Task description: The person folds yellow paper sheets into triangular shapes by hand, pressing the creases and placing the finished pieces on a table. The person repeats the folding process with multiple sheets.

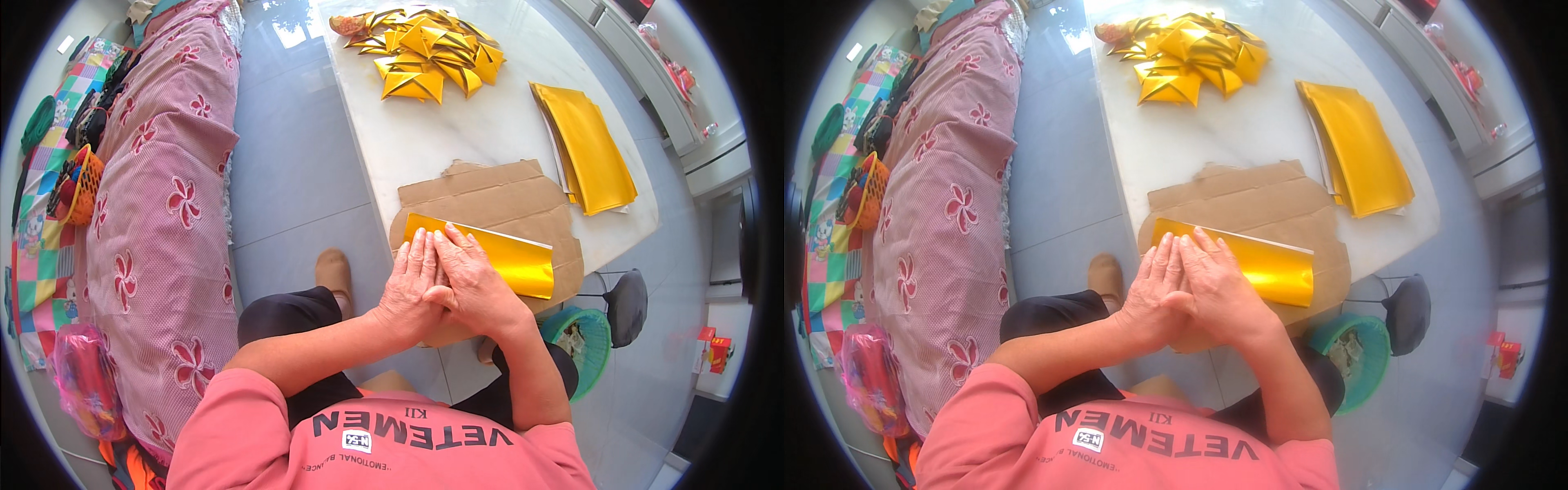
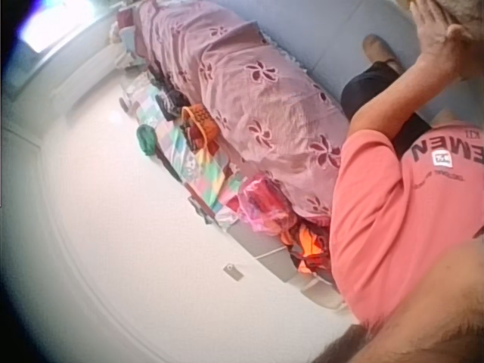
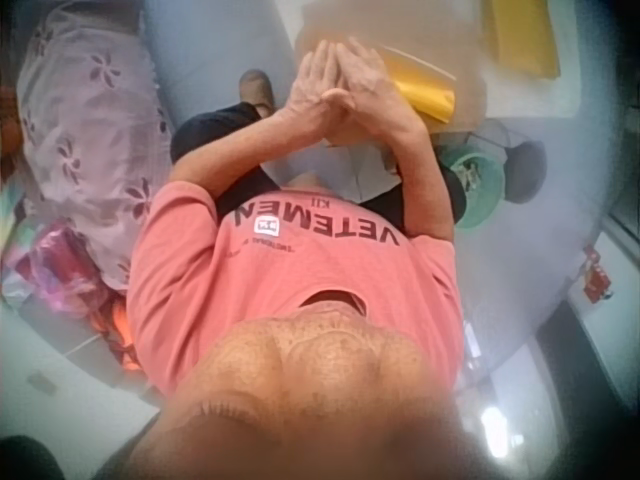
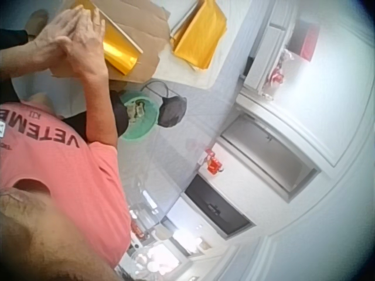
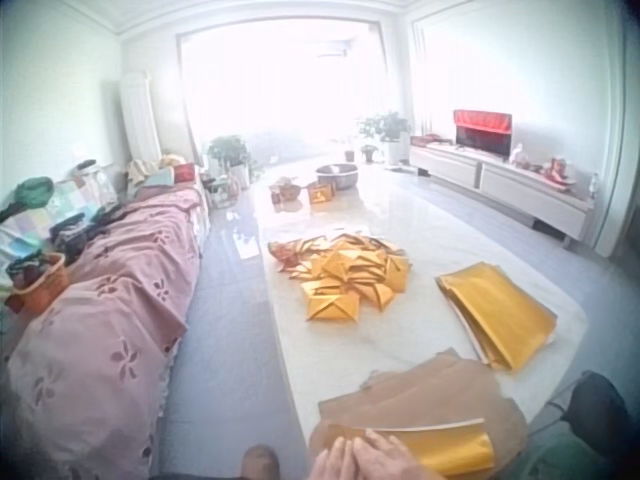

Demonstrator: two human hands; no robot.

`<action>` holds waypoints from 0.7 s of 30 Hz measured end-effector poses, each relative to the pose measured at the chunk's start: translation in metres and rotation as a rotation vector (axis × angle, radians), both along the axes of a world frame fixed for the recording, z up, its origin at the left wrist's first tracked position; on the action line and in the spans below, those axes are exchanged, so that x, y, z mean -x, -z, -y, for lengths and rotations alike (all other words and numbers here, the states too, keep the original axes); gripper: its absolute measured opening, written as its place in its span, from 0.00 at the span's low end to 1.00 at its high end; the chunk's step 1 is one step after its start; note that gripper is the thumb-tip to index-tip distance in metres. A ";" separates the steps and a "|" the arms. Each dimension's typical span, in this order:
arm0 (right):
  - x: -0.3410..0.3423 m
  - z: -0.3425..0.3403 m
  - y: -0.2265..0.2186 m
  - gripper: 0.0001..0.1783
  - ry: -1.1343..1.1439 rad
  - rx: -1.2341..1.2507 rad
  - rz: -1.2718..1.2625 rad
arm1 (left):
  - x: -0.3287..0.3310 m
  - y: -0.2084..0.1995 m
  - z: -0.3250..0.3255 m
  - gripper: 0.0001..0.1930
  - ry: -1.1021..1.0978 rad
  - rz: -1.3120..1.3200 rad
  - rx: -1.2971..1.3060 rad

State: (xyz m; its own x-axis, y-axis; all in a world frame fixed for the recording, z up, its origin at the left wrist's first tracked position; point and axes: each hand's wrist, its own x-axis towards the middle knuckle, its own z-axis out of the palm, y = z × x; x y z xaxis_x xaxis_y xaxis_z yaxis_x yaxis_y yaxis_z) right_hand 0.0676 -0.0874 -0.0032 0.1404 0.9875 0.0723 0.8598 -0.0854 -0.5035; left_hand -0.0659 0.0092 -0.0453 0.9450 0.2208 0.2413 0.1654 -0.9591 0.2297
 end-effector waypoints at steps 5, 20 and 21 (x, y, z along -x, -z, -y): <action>0.002 -0.001 -0.003 0.39 -0.007 -0.007 0.035 | 0.011 -0.011 0.011 0.49 -0.005 -0.010 0.195; 0.003 0.001 0.003 0.31 0.000 -0.084 0.095 | 0.038 -0.022 0.012 0.56 0.074 -0.055 -0.073; 0.003 0.001 0.003 0.31 -0.002 -0.087 0.091 | 0.039 -0.025 0.012 0.56 0.066 -0.072 -0.096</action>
State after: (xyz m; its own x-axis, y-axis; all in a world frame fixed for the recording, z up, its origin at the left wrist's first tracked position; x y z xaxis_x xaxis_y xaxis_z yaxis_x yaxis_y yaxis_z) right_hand 0.0643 -0.0882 -0.0060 0.1270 0.9773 0.1696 0.9023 -0.0428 -0.4289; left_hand -0.1049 -0.0025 -0.0199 0.9723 0.1367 0.1894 0.1138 -0.9854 0.1266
